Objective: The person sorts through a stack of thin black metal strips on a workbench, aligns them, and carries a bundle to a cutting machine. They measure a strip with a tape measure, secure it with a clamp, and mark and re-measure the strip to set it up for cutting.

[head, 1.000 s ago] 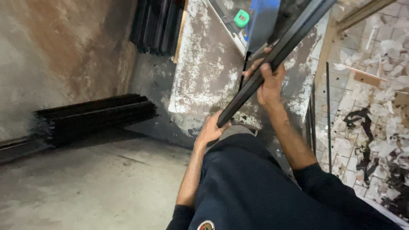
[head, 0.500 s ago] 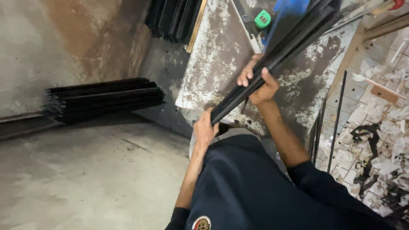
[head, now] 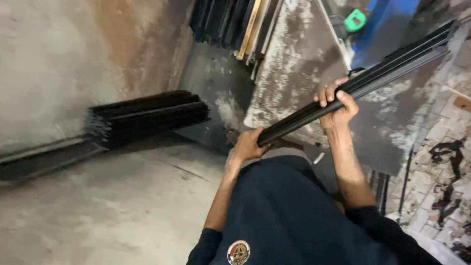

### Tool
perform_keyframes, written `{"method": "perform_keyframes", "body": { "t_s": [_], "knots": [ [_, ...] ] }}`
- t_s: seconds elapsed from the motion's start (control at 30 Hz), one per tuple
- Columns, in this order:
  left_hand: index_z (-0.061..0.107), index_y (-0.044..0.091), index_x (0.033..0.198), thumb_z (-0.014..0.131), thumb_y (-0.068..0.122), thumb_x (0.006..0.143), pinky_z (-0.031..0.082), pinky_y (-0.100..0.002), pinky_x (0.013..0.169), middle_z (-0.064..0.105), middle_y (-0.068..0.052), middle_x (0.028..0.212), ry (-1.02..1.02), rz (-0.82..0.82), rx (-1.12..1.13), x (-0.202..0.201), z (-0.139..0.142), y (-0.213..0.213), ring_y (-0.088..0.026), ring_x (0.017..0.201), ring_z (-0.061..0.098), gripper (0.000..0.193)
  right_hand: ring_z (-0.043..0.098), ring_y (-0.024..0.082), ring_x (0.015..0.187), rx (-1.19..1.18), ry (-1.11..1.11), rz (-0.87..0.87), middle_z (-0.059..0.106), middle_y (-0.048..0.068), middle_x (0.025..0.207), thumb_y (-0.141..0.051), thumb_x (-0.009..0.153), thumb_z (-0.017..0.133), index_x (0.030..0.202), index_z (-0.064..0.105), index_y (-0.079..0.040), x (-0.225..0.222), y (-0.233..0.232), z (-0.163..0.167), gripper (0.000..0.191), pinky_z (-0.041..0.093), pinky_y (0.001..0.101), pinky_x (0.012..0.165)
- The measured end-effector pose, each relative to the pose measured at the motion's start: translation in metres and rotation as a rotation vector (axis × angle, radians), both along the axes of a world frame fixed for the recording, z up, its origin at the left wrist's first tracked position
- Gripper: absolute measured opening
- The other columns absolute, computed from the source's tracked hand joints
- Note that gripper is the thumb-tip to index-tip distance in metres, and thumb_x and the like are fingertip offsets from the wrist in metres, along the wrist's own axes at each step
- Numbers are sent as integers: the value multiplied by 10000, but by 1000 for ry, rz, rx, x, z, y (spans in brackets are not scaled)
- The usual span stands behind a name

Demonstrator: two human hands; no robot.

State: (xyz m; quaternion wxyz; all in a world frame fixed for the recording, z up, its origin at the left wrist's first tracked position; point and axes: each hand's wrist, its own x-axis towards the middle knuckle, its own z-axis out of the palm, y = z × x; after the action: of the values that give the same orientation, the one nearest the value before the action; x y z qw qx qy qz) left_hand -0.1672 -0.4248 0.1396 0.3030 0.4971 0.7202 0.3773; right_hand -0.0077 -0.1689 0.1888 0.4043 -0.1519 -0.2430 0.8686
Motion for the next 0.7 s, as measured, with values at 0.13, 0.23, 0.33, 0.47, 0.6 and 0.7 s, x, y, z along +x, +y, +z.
{"method": "perform_keyframes", "body": {
  "t_s": [0.13, 0.23, 0.33, 0.47, 0.6, 0.7],
  "knots": [
    [620, 80, 1133, 848, 250, 746, 531, -529, 699, 704, -225, 848, 8, -38, 46, -47, -16, -33, -448, 831, 684, 480, 613, 258, 831, -40, -279, -155, 582, 76, 916, -33, 897, 685, 1255, 522, -98, -53, -60, -5, 399, 570, 472, 870],
    [602, 78, 1108, 851, 258, 757, 523, -536, 703, 709, -214, 834, 4, -75, -8, -72, -24, -43, -446, 838, 687, 467, 613, 256, 803, -101, -378, -245, 575, 85, 886, -15, 948, 716, 1228, 495, -87, -85, -102, -15, 364, 565, 457, 793],
    [610, 84, 1115, 858, 270, 749, 518, -545, 666, 696, -226, 801, 18, -103, -5, -87, -21, -37, -465, 787, 680, 480, 578, 243, 736, -135, -390, -327, 529, 79, 832, -42, 1000, 731, 1186, 459, -76, -101, -125, -20, 332, 560, 454, 739],
    [556, 53, 1275, 872, 388, 770, 502, -533, 855, 684, -228, 1076, 36, -215, 65, -96, 13, -14, -432, 1036, 654, 683, 564, 228, 667, 8, -434, -347, 539, 65, 791, -27, 989, 755, 1121, 512, -102, -97, -104, 3, 287, 541, 433, 681],
    [494, 48, 1477, 832, 375, 780, 359, -566, 1139, 531, -182, 1463, 336, -167, 315, -105, 66, 9, -369, 1383, 485, 840, 598, 275, 665, 650, -1039, -130, 615, 116, 796, -115, 979, 820, 1062, 620, -34, -92, -47, 52, 232, 500, 437, 653],
    [508, 126, 1499, 817, 291, 932, 294, -571, 1236, 462, -106, 1563, 761, 19, 527, -121, 89, 28, -305, 1494, 404, 666, 653, 331, 672, 1234, -1644, 290, 663, 179, 762, -233, 878, 850, 1067, 680, -30, -103, -21, 76, 325, 538, 480, 647]
  ]
}}
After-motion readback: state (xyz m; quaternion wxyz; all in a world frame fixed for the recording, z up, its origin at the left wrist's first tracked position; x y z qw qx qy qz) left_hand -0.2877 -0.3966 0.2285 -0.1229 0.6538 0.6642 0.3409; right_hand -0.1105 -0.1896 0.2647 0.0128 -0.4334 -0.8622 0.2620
